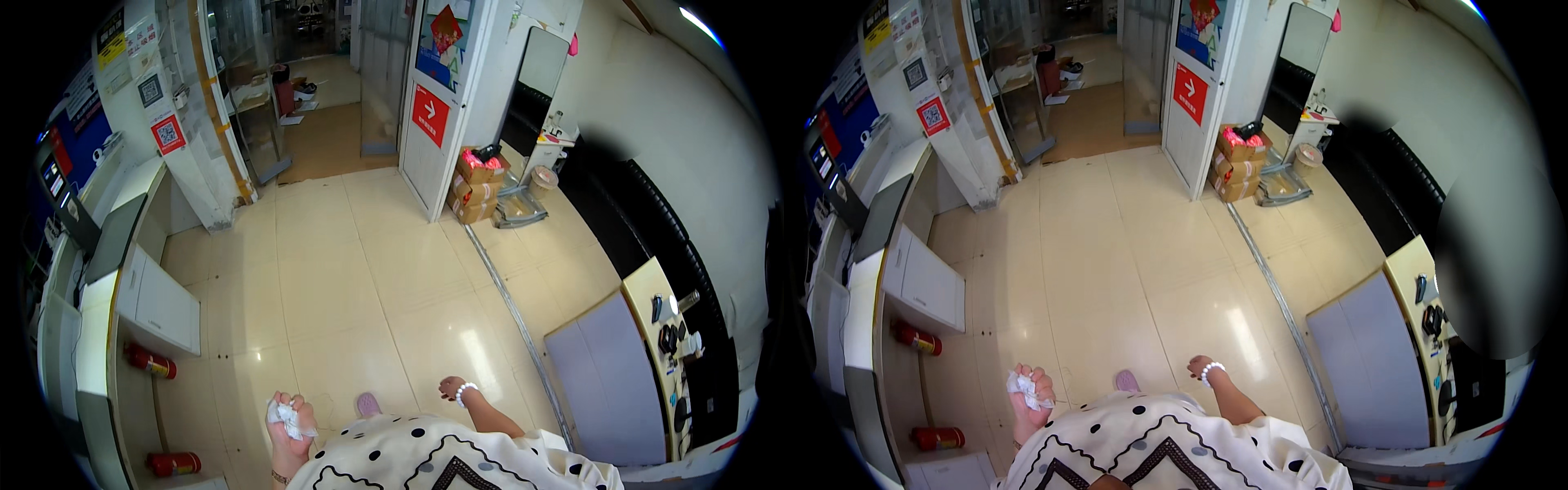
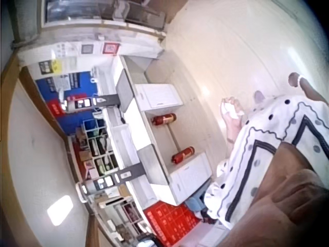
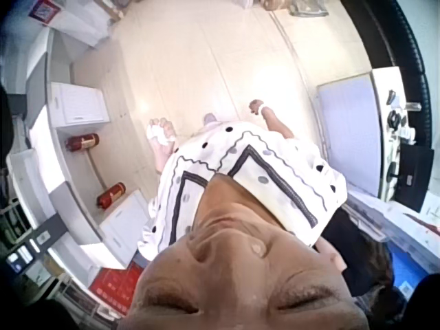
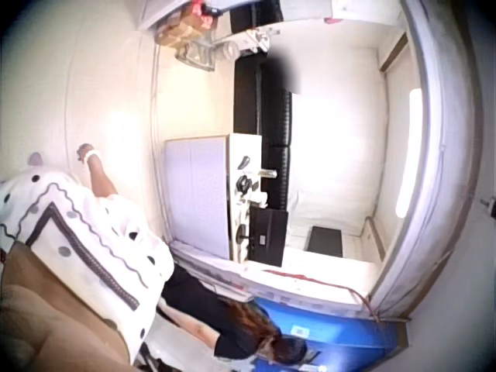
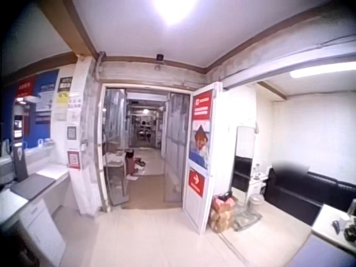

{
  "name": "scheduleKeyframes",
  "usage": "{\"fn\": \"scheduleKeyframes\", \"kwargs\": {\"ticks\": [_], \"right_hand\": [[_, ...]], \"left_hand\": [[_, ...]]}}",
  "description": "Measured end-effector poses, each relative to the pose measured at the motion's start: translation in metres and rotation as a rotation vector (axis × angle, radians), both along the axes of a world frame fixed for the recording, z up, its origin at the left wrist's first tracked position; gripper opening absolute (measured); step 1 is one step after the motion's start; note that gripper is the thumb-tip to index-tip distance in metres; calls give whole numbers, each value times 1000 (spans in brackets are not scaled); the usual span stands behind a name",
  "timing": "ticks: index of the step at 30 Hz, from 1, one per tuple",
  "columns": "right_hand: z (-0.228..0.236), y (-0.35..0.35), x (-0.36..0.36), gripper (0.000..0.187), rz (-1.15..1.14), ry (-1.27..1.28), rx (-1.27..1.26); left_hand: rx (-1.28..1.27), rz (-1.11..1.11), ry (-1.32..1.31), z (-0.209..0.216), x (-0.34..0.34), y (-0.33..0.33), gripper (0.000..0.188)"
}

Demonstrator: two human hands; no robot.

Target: The person repeatedly picks up small printed labels, peels off the backing, and sticks them onto various plastic-wrapped packages on a metal shelf. They use a handheld label printer to print new labels as needed. The person also briefly walks through the store area while holding a tissue.

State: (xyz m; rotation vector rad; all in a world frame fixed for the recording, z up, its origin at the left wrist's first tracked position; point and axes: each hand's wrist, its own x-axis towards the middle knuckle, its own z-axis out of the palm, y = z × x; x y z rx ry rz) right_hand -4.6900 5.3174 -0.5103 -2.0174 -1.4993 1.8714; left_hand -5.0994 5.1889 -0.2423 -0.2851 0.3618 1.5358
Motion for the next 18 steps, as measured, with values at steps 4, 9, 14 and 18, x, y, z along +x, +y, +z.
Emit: {"fn": "scheduleKeyframes", "kwargs": {"ticks": [4, 9, 14, 18], "right_hand": [[13, 96, -12, 31, -201, -111, -79], [-13, 216, -35, 27, -429, -10, -151], [-35, 375, -58, 26, -430, -37, -269], [-46, 554, -93, 23, -391, -34, -259]], "left_hand": [[167, -137, 120, 34, -37, 154, 32], [99, -296, 186, 46, -42, 324, 34], [0, -186, 61, 11, -87, 472, 33], [26, -29, 18, 6, -138, 573, 32]]}}
